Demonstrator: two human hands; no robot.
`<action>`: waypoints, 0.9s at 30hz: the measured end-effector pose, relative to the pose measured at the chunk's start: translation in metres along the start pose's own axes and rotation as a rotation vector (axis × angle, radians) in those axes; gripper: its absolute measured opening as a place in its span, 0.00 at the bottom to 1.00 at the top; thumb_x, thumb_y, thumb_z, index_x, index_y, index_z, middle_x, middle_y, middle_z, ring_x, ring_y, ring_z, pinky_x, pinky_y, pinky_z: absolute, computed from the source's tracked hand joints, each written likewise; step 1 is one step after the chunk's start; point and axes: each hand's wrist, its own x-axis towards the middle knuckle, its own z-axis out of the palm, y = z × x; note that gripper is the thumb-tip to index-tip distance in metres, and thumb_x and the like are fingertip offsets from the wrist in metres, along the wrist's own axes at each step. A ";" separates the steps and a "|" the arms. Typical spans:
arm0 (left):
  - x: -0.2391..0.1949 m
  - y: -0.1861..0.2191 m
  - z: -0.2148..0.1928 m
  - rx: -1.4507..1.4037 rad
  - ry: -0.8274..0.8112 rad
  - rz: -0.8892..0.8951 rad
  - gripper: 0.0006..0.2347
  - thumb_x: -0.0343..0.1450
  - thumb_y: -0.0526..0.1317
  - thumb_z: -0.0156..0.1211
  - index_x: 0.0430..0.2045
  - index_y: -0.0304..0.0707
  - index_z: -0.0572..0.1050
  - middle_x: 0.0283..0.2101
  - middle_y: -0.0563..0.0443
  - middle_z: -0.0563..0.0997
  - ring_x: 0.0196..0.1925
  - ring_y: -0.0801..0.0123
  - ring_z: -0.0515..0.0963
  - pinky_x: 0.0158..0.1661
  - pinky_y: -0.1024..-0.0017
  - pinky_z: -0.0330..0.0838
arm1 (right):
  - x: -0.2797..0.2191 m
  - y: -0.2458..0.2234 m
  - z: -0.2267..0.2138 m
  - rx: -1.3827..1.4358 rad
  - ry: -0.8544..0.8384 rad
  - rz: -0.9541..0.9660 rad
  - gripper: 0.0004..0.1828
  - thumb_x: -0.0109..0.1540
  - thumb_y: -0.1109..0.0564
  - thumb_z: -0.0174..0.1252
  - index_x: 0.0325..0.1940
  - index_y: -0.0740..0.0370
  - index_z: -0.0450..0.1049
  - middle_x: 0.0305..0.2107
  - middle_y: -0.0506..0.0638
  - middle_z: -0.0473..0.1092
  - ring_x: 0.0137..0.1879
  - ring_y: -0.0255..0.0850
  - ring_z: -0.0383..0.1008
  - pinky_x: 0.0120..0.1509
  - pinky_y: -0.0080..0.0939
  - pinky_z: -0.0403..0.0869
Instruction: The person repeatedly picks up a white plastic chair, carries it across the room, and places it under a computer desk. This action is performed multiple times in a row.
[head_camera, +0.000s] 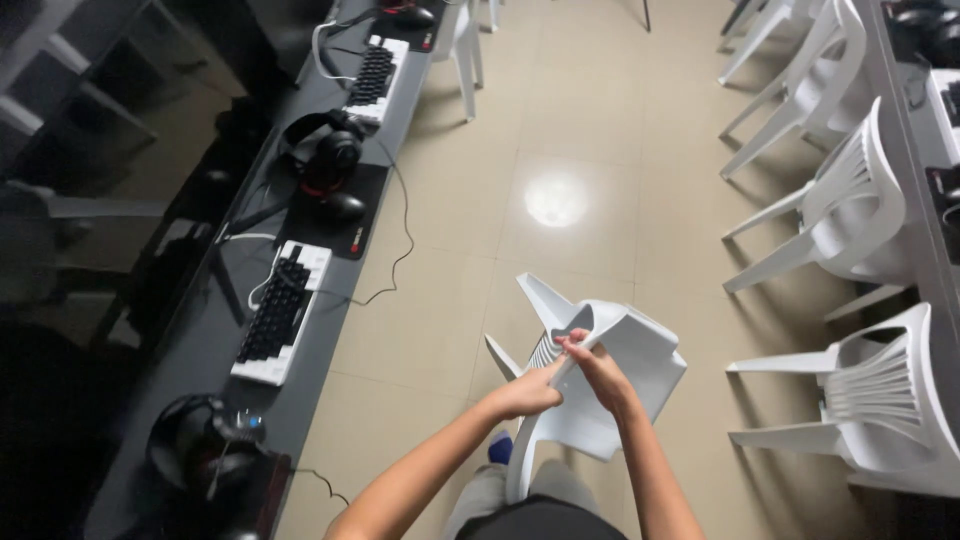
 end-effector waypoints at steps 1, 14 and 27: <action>0.014 -0.003 -0.010 -0.001 -0.022 -0.010 0.43 0.59 0.32 0.49 0.77 0.50 0.47 0.52 0.33 0.77 0.54 0.51 0.77 0.54 0.64 0.69 | 0.009 -0.005 -0.002 0.013 0.018 0.008 0.32 0.57 0.46 0.65 0.58 0.64 0.64 0.56 0.60 0.69 0.67 0.45 0.67 0.71 0.46 0.63; 0.183 0.003 -0.166 -0.095 0.179 -0.092 0.38 0.60 0.32 0.50 0.73 0.48 0.55 0.45 0.37 0.79 0.45 0.59 0.79 0.48 0.67 0.73 | 0.244 -0.119 -0.006 -0.040 -0.092 0.016 0.40 0.58 0.45 0.63 0.67 0.70 0.61 0.58 0.58 0.70 0.66 0.43 0.68 0.71 0.41 0.65; 0.362 -0.039 -0.329 -0.336 0.774 -0.275 0.18 0.63 0.33 0.54 0.47 0.25 0.74 0.33 0.40 0.81 0.34 0.61 0.79 0.38 0.65 0.73 | 0.542 -0.221 0.045 -0.632 -0.528 0.050 0.28 0.60 0.43 0.61 0.54 0.69 0.75 0.47 0.57 0.74 0.55 0.43 0.71 0.63 0.45 0.69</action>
